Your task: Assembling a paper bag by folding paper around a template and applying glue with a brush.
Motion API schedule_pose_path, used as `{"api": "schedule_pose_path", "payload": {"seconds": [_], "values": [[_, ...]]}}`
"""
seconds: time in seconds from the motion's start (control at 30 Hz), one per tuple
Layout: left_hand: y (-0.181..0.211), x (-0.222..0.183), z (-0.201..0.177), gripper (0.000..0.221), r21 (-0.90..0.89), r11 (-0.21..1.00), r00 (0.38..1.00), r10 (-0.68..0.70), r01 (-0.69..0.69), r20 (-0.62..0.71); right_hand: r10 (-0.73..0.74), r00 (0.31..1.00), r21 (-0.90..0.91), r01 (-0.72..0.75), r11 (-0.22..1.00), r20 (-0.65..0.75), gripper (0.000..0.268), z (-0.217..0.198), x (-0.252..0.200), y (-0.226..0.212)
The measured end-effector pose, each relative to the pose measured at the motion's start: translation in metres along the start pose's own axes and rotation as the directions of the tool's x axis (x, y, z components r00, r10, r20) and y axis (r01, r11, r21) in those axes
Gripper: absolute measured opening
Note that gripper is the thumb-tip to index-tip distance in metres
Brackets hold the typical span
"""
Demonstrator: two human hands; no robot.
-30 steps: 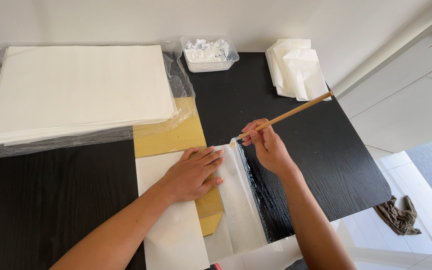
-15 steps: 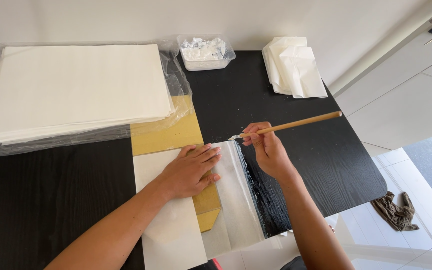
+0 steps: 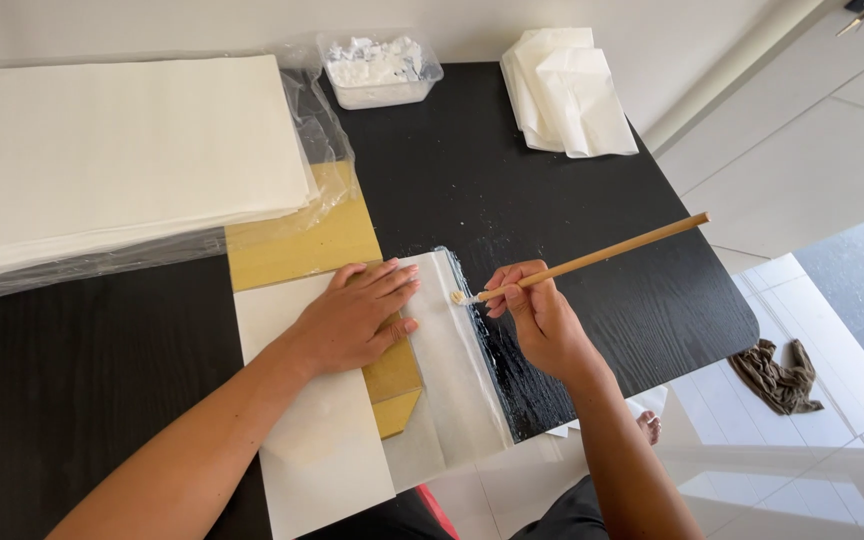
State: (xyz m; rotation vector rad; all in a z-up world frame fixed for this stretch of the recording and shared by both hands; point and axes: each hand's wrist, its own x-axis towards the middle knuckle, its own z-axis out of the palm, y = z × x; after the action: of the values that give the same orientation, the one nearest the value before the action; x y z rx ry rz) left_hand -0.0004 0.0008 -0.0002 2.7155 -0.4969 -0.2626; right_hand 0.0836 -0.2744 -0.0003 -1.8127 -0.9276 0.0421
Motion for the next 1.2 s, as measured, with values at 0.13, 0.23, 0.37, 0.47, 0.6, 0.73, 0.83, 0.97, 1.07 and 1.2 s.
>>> {"api": "schedule_pose_path", "payload": {"seconds": [0.13, 0.23, 0.37, 0.47, 0.6, 0.73, 0.83, 0.97, 1.07, 1.2], "values": [[0.001, 0.000, -0.001, 0.065, -0.023, 1.000, 1.000, -0.004, 0.004, 0.015, 0.024, 1.000, -0.005, -0.024, 1.000, 0.014, 0.013, -0.005, -0.018, -0.019], [0.001, 0.001, -0.002, 0.065, -0.016, 1.000, 1.000, -0.002, 0.002, 0.003, 0.040, 0.999, 0.005, -0.040, 0.999, 0.008, 0.014, -0.008, -0.031, -0.031], [0.003, 0.000, -0.004, 0.069, -0.020, 1.000, 1.000, -0.012, 0.013, 0.028, 0.084, 0.994, -0.017, -0.083, 0.996, 0.063, 0.014, -0.015, -0.047, -0.045], [0.004, -0.001, -0.006, 0.069, -0.015, 1.000, 0.999, -0.011, 0.011, 0.032, 0.106, 0.990, -0.030, -0.104, 0.994, 0.094, 0.013, -0.020, -0.060, -0.054], [-0.020, 0.008, 0.028, 0.064, 0.010, 0.993, 0.981, 0.121, -0.121, -0.152, 0.179, 0.965, -0.047, -0.173, 0.984, 0.194, 0.013, -0.029, -0.080, -0.064], [-0.018, 0.007, 0.026, 0.065, -0.006, 0.994, 0.987, 0.105, -0.107, -0.123, 0.228, 0.958, -0.044, -0.224, 0.974, 0.172, 0.014, -0.032, -0.100, -0.074], [-0.019, 0.008, 0.025, 0.065, -0.016, 0.994, 0.986, 0.108, -0.111, -0.125, 0.292, 0.934, -0.035, -0.291, 0.956, 0.205, 0.016, -0.036, -0.112, -0.081], [-0.021, 0.007, 0.028, 0.065, 0.000, 0.992, 0.982, 0.122, -0.123, -0.144, 0.252, 0.945, -0.112, -0.233, 0.966, 0.209, 0.027, -0.041, -0.121, -0.091], [-0.021, 0.007, 0.028, 0.064, 0.001, 0.992, 0.981, 0.122, -0.123, -0.149, 0.305, 0.924, -0.164, -0.273, 0.948, 0.230, 0.034, -0.045, -0.125, -0.097], [-0.021, 0.008, 0.029, 0.064, -0.009, 0.993, 0.984, 0.111, -0.114, -0.136, 0.247, 0.949, 0.028, -0.257, 0.966, 0.196, 0.018, -0.048, -0.124, -0.105]]}}
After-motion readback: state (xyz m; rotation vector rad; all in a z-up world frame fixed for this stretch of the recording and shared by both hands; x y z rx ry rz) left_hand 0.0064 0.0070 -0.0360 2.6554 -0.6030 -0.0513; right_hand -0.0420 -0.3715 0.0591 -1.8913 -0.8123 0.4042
